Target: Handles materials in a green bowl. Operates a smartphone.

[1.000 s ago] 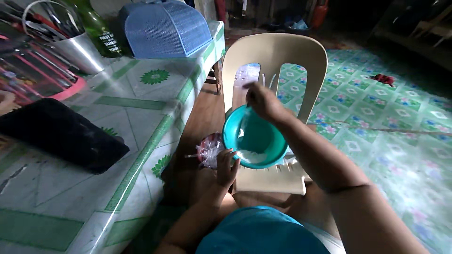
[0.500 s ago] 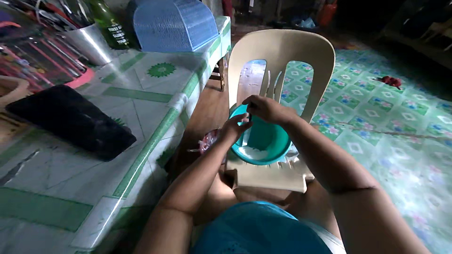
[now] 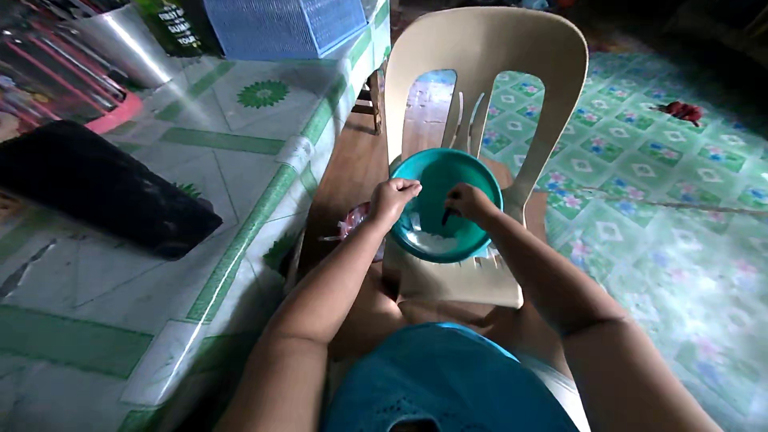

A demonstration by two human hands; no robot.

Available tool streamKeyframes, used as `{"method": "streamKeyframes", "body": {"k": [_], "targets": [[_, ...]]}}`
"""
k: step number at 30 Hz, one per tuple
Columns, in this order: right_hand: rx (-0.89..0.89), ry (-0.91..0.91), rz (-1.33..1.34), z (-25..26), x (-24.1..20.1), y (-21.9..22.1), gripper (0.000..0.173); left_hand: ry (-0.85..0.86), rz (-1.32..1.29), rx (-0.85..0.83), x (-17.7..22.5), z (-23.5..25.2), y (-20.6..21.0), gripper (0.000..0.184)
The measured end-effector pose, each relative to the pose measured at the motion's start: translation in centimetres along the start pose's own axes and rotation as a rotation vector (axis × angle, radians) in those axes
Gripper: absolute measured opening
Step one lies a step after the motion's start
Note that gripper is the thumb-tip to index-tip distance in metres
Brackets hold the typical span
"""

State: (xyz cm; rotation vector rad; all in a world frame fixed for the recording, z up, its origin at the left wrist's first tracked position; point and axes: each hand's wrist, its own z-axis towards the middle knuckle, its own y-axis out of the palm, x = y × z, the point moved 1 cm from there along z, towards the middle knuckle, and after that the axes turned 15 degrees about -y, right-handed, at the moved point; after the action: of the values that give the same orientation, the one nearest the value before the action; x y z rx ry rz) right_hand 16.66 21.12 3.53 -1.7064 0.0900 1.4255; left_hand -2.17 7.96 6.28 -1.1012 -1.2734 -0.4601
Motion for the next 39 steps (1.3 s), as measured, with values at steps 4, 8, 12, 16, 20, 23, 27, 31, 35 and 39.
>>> {"method": "streamKeyframes", "body": {"k": [4,8,12,16,20,23,27,31,35,39], "targets": [[-0.096,0.111,0.031,-0.4,1.4,2.3,0.029,-0.018,-0.006,0.021,0.8,-0.2,-0.1,0.033],[-0.118,0.113,-0.036,0.0,2.5,3.2,0.027,-0.026,-0.005,0.035,1.5,-0.1,-0.4,0.032],[-0.248,0.188,-0.128,0.4,2.8,4.0,0.030,0.003,-0.023,0.057,1.8,-0.3,-0.6,0.022],[-0.276,0.327,0.037,0.3,2.2,4.5,0.029,0.035,-0.071,0.054,1.2,0.0,-0.3,0.024],[-0.115,0.379,0.314,0.5,3.1,4.0,0.029,0.041,-0.112,0.025,0.8,-0.4,-0.3,0.027],[-0.069,0.345,0.389,0.8,2.9,2.5,0.031,0.029,-0.080,0.042,0.9,-0.7,-0.4,0.030],[-0.021,0.247,0.406,0.1,-2.1,-1.4,0.030,-0.007,-0.027,0.028,1.1,-0.7,-0.3,0.028],[0.067,0.140,0.476,0.5,-6.3,-5.1,0.030,-0.023,0.020,-0.010,0.9,-0.3,0.3,0.026],[0.128,0.092,0.522,1.6,-8.8,-7.3,0.027,-0.044,0.102,-0.061,1.1,-0.6,0.8,0.027],[0.151,0.076,0.502,2.3,-10.0,-7.6,0.026,-0.014,0.174,-0.106,1.5,-1.3,1.0,0.027]]}}
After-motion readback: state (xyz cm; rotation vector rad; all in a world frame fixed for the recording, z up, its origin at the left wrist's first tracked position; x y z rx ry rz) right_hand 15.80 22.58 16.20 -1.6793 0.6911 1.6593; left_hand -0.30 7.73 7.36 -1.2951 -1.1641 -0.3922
